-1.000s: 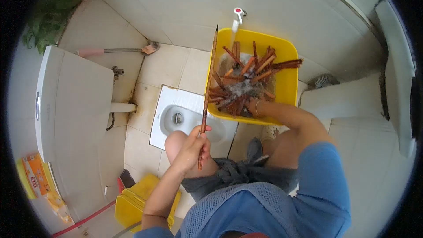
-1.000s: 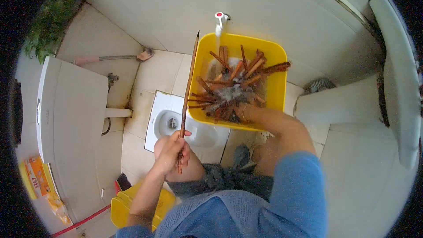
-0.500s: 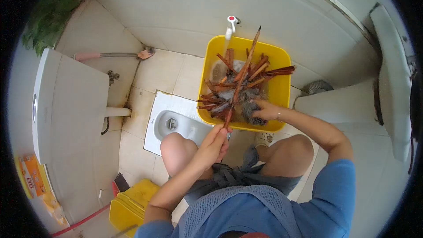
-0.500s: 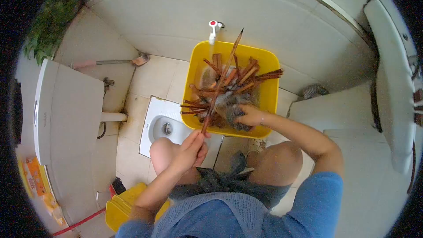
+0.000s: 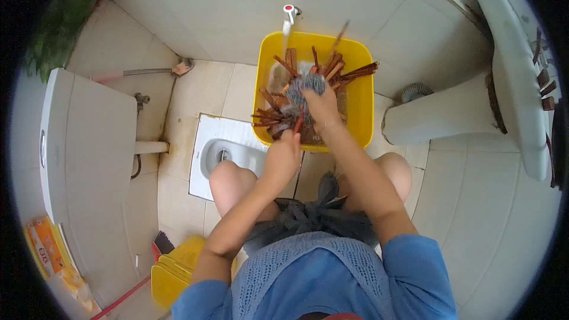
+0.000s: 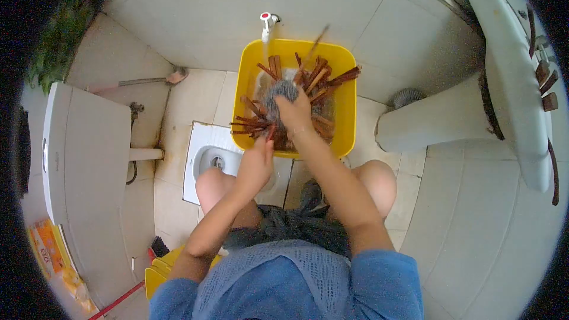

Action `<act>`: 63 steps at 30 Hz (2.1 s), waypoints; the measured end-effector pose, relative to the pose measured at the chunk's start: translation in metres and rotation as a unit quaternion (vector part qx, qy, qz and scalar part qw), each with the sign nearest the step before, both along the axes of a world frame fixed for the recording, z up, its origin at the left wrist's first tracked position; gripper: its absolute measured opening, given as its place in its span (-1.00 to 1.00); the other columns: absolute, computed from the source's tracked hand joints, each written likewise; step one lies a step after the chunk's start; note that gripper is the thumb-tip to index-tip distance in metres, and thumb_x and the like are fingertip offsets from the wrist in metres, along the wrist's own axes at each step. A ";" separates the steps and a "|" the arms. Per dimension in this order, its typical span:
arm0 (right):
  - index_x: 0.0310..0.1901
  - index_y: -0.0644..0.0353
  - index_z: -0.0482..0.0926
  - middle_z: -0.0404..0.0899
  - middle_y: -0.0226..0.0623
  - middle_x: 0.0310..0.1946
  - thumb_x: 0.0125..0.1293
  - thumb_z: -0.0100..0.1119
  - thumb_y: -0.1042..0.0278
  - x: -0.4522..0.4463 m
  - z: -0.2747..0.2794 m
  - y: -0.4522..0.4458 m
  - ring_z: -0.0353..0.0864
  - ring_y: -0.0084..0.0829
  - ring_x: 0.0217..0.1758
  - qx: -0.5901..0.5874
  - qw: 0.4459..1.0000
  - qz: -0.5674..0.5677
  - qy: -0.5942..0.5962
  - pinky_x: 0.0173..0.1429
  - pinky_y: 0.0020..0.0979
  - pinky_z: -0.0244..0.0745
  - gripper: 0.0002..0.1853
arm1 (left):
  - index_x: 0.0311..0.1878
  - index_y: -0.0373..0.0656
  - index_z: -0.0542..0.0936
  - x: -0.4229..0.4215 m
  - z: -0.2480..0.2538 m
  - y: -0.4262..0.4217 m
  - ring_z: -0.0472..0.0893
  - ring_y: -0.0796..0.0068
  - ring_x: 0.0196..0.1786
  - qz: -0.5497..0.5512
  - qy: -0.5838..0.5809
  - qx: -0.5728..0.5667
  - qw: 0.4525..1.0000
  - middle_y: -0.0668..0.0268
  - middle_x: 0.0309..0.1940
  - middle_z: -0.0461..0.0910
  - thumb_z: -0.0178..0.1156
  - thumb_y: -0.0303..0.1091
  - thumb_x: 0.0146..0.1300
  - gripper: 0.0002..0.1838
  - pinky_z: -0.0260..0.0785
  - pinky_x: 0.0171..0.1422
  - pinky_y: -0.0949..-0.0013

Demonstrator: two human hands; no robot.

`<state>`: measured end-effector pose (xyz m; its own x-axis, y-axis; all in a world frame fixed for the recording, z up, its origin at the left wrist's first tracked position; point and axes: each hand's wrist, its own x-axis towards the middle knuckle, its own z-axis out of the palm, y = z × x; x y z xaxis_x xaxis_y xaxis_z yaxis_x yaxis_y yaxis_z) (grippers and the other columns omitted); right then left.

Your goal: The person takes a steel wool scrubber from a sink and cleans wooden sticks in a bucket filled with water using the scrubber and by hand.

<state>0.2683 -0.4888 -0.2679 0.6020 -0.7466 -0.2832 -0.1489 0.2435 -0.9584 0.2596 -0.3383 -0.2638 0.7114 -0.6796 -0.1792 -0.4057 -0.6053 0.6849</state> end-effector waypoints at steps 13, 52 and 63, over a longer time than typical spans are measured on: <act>0.03 0.49 0.30 0.43 -0.06 -0.07 0.08 0.21 0.09 0.038 -0.004 -0.048 0.43 -0.25 -0.08 0.028 0.999 0.008 0.033 0.02 -0.19 0.34 -0.35 | -0.39 -0.30 0.34 -0.003 0.021 0.065 0.48 -0.12 -0.61 -0.001 -0.057 0.054 0.997 -0.09 -0.71 0.45 -0.14 -0.26 0.31 -0.72 0.31 -0.56 -0.02; -0.08 0.41 0.41 0.48 -0.17 -0.14 0.10 0.19 0.05 -0.021 0.008 0.012 0.42 -0.36 -0.09 0.035 0.997 -0.025 0.064 -0.04 -0.32 0.33 -0.46 | -0.47 -0.30 0.41 0.005 -0.008 -0.003 0.52 -0.05 -0.56 -0.037 -0.101 -0.024 0.994 -0.05 -0.68 0.47 -0.13 -0.27 0.28 -0.69 0.36 -0.46 0.05; -0.23 0.34 0.51 0.54 -0.23 -0.29 0.02 0.25 0.15 -0.010 -0.048 0.026 0.48 -0.42 -0.22 -0.022 0.998 0.011 0.062 -0.06 -0.36 0.35 -0.60 | -0.43 -0.33 0.41 0.021 -0.007 0.011 0.46 -0.17 -0.39 -0.021 -0.015 -0.131 0.991 -0.11 -0.55 0.46 -0.18 -0.22 0.33 -0.63 0.27 -0.35 0.01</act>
